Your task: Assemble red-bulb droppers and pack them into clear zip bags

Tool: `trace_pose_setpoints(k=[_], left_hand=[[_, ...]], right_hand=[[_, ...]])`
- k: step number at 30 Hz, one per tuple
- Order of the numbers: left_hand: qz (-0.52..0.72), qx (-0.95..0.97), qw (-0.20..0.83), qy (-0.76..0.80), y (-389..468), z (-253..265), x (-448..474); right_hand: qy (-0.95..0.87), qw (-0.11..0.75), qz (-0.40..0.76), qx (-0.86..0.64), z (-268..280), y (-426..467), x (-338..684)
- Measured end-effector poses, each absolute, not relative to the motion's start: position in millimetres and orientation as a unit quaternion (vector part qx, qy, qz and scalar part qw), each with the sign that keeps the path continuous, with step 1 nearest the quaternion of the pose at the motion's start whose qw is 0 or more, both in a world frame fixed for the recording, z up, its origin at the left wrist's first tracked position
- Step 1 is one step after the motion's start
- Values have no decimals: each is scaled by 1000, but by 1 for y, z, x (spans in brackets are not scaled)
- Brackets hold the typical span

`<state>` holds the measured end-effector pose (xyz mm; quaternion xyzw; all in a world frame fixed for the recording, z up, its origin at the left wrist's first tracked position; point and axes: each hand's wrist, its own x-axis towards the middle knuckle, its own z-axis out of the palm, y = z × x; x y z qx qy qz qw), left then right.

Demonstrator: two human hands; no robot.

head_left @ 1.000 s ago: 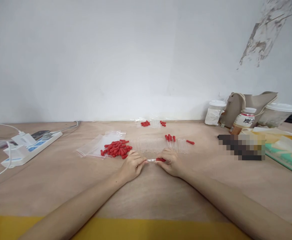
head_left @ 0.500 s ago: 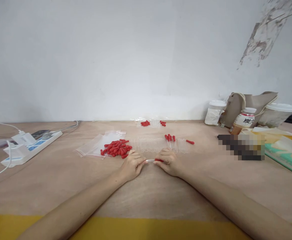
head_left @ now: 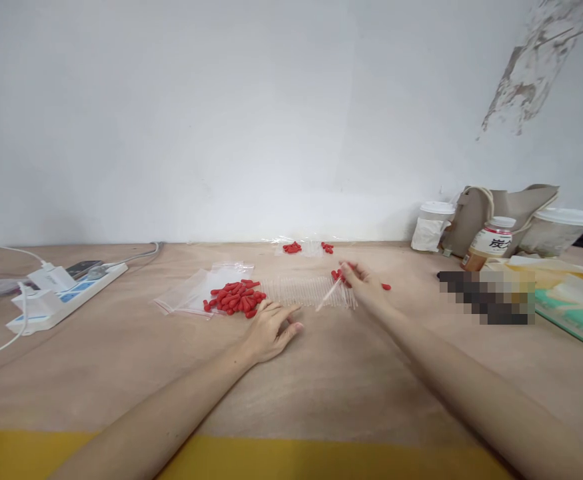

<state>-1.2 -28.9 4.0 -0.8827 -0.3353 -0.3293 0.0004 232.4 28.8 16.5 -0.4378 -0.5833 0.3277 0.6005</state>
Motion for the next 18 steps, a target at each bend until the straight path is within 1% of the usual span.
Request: trace_pose_setpoints(k=[1,3,7,9,11,18], left_hand=[[-331,-881,0,-339,-29,4,-1],[-326,-880,-1,-344,-28,3,0],[-318,-881,4,-350,-29,3,0],[-318,-880,5,-353,-29,3,0],[-317,-881,3,-351,-29,2,-1],[-315,-882,4,-350,-26,1,-3]], right_hand=[[-593,596,277,-465,21,39,243],[-611,557,188,-530,28,59,262],[-621,440,85,-643,26,86,272],[-639,374,56,-669,21,93,267],[-652,331,41,-681,17,97,261],[-669,303,24,-679,8,95,256]])
